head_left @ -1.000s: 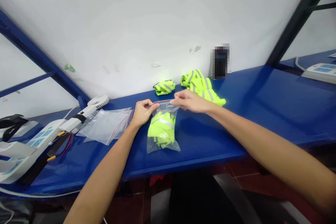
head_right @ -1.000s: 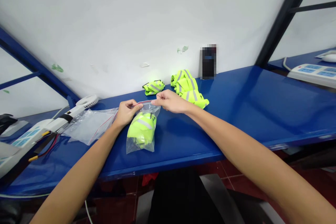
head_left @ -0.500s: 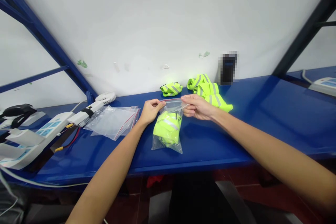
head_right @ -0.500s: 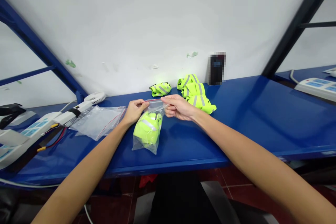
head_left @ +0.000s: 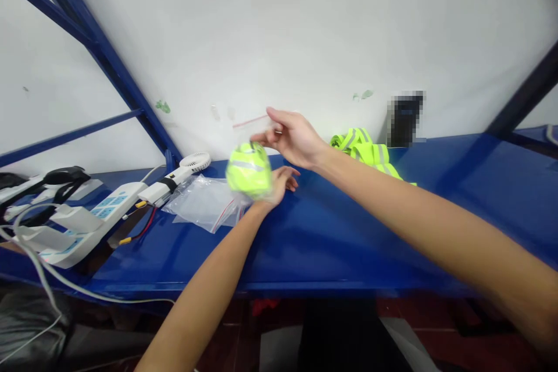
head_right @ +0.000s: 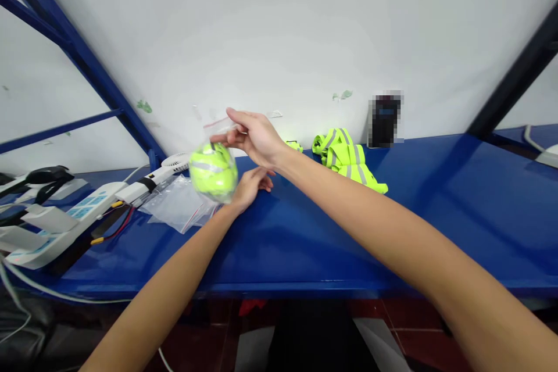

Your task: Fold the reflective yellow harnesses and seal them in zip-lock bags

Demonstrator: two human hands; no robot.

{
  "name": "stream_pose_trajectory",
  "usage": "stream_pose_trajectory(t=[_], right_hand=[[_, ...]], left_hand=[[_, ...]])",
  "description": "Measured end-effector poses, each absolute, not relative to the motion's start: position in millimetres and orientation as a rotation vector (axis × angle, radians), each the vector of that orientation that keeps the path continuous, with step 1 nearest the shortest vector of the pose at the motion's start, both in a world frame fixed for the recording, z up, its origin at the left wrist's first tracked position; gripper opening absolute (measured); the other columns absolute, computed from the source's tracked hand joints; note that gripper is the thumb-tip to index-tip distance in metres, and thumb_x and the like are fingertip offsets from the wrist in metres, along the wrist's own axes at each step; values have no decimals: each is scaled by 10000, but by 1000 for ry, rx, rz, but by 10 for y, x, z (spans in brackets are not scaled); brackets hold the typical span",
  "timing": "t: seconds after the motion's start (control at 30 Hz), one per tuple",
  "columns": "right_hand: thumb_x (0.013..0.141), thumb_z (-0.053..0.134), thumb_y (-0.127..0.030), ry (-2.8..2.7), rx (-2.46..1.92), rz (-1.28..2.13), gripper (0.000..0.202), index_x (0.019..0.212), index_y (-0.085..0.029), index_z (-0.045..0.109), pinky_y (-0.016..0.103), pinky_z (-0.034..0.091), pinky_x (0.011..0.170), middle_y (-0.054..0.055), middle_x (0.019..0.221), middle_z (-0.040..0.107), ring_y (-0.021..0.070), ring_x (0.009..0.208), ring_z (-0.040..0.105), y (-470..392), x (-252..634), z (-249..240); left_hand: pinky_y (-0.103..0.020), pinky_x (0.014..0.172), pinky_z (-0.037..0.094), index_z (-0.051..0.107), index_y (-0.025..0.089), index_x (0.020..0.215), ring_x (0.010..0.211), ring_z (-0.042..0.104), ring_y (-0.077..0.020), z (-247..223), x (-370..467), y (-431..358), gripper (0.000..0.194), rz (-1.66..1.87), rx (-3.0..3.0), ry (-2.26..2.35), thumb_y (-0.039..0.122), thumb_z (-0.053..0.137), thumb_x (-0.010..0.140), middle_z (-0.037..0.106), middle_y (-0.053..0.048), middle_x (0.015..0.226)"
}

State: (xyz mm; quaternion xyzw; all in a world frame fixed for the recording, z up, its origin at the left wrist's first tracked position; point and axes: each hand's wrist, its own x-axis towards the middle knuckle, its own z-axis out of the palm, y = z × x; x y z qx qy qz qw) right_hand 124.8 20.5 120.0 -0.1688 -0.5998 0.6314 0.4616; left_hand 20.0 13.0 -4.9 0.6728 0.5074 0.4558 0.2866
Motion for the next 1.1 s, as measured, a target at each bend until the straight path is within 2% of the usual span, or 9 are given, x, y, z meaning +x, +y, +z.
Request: stream_pose_trajectory(t=[0.1, 0.2, 0.3, 0.43, 0.53, 0.67, 0.9, 1.0, 1.1], right_hand=[[951, 449, -460, -1405, -453, 1510, 356, 704, -209, 397, 300, 521, 779, 8, 588, 558, 179, 812, 687, 483, 827, 1064], [961, 319, -539, -1266, -803, 1511, 398, 757, -213, 421, 331, 537, 662, 45, 586, 591, 197, 655, 660, 702, 687, 732], [960, 263, -545, -1312, -1095, 1236, 403, 864, -212, 470, 277, 500, 601, 42, 622, 601, 181, 600, 615, 788, 835, 491], [965, 300, -383, -1698, -980, 588, 324, 865, -199, 546, 287, 471, 749, 51, 712, 640, 191, 733, 622, 876, 1252, 510], [907, 377, -216, -1876, -1086, 295, 257, 935, -157, 625, 336, 441, 865, 115, 943, 698, 239, 915, 628, 1066, 1525, 582], [856, 396, -82, -2236, -1238, 283, 396, 1173, -111, 633, 337, 406, 959, 164, 1289, 620, 261, 1159, 574, 1350, 1676, 572], [595, 657, -35, -2574, -1273, 516, 379, 940, -157, 758, 277, 458, 657, 92, 910, 755, 224, 732, 659, 1302, 1719, 686], [627, 642, -94, -2855, -1050, 535, 514, 1131, -177, 698, 271, 465, 667, 84, 1068, 724, 219, 808, 656, 1017, 1845, 720], [650, 618, -121, -2923, -878, 333, 573, 1221, -165, 626, 342, 481, 787, 124, 1143, 679, 285, 969, 623, 702, 2020, 626]], left_hand=[[-287, 675, 489, 687, 157, 809, 645, 628, -165, -79, 231, 86, 330, 1058, 1942, 1246, 370, 457, 911, 671, -35, 672], [-298, 688, 476, 657, 154, 673, 653, 628, -180, -111, 220, 76, 337, 1013, 2000, 1286, 313, 456, 891, 684, -59, 677], [-294, 666, 457, 668, 154, 654, 617, 611, -174, -116, 215, 80, 334, 983, 2042, 1321, 286, 460, 879, 685, -56, 662], [-269, 610, 414, 725, 162, 827, 585, 575, -152, -88, 245, 60, 393, 998, 2085, 1319, 384, 416, 927, 672, -27, 673], [-259, 615, 410, 724, 167, 833, 597, 576, -149, -70, 263, 41, 392, 1014, 2076, 1363, 398, 423, 930, 660, -17, 667], [-261, 646, 422, 718, 171, 818, 630, 592, -157, -59, 252, 34, 370, 1048, 2052, 1424, 388, 441, 929, 661, -16, 687], [-303, 820, 453, 625, 174, 1139, 927, 598, -199, -95, 185, 79, 315, 1368, 2055, 1491, 340, 440, 945, 644, -81, 1013], [-345, 907, 444, 584, 193, 1180, 1086, 552, -227, -110, 158, 100, 304, 1424, 2096, 1486, 309, 454, 931, 595, -100, 1135], [-355, 914, 446, 574, 212, 1113, 1084, 540, -229, -77, 117, 91, 266, 1306, 2117, 1380, 241, 516, 855, 605, -69, 1119]])
